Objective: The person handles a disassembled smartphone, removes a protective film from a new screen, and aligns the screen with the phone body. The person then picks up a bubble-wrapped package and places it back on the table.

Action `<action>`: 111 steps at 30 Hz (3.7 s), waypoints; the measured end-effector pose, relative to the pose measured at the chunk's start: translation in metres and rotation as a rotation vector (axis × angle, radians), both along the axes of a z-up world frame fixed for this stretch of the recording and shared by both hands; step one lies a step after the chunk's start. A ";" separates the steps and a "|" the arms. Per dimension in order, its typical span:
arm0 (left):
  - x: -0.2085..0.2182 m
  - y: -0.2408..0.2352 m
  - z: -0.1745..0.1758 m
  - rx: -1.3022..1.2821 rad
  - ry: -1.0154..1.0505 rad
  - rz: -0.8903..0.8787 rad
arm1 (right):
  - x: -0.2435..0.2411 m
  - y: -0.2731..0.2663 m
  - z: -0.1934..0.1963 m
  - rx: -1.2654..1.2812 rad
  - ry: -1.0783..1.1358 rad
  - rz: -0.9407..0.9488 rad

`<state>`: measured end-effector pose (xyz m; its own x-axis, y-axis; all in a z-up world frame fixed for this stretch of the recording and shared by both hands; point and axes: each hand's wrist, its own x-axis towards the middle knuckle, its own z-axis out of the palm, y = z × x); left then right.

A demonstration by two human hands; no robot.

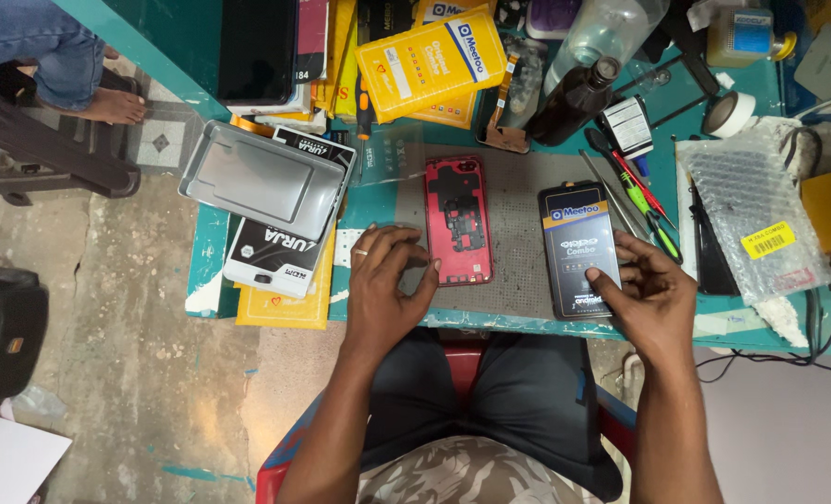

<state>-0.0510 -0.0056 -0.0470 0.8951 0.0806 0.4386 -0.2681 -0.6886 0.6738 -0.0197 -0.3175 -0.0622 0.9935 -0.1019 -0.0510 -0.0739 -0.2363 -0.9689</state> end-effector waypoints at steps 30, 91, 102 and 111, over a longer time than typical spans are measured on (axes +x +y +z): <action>-0.004 0.005 0.008 -0.026 -0.083 -0.060 | 0.008 -0.011 -0.022 -0.005 0.078 -0.045; 0.000 -0.004 0.007 0.055 -0.016 -0.041 | 0.002 0.006 0.011 0.190 0.100 0.008; 0.000 -0.004 0.008 0.067 -0.029 -0.036 | 0.013 0.033 -0.001 0.008 -0.080 -0.007; 0.000 -0.005 0.006 0.070 -0.025 -0.032 | 0.015 0.035 0.031 -0.367 -0.062 0.010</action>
